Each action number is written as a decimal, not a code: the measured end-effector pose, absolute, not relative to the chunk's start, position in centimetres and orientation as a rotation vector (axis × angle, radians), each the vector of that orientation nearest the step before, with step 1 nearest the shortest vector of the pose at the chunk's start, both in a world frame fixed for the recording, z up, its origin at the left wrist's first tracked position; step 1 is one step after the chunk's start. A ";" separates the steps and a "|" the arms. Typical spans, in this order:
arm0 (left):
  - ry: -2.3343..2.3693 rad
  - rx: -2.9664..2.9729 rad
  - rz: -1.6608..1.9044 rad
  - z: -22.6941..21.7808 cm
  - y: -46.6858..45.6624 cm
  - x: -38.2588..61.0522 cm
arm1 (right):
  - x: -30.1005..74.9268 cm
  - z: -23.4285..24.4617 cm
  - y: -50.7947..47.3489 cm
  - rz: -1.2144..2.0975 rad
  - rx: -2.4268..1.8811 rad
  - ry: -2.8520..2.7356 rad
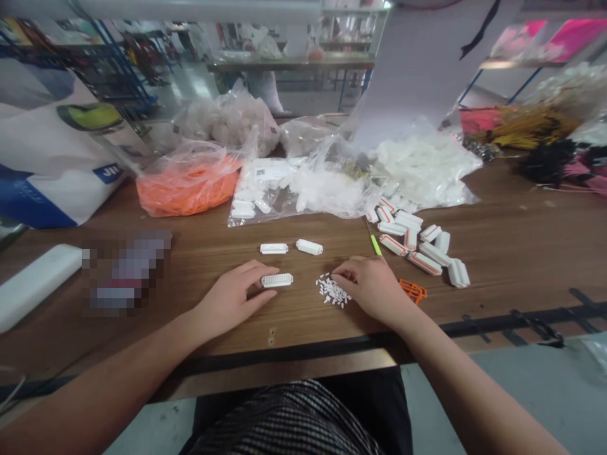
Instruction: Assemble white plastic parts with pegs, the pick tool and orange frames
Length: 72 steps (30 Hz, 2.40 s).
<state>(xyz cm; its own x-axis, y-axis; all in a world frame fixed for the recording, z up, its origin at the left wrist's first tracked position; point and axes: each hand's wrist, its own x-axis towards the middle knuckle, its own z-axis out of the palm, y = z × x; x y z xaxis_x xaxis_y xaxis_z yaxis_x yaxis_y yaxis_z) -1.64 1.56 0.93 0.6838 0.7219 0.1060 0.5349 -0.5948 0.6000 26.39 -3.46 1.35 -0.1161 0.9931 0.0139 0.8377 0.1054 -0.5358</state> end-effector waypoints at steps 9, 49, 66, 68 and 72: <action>0.980 2.367 0.471 0.7 1.2 -1.4 | 26.3 1.2 -3.0 0.286 -1.658 -2.151; 0.975 2.410 0.519 0.5 0.7 -1.4 | 27.7 1.2 -2.7 0.298 -1.914 -2.034; 0.926 2.466 0.746 0.1 0.9 -1.4 | 28.1 1.4 -2.4 0.092 -1.753 -2.351; 0.919 2.531 0.792 0.3 0.8 -1.4 | 28.1 1.1 -2.7 0.027 -1.724 -2.364; 0.848 2.663 0.804 0.5 0.5 -1.4 | 27.9 0.9 -3.1 -0.078 -1.717 -2.376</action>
<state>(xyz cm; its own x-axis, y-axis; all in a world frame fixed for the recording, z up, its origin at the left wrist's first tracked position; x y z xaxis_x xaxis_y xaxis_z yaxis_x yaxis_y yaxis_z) -1.38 0.54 0.50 0.6814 0.5906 0.4322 0.4630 -0.8052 0.3705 27.90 -3.09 0.88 -0.3001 0.9330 0.1988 0.9441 0.3203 -0.0784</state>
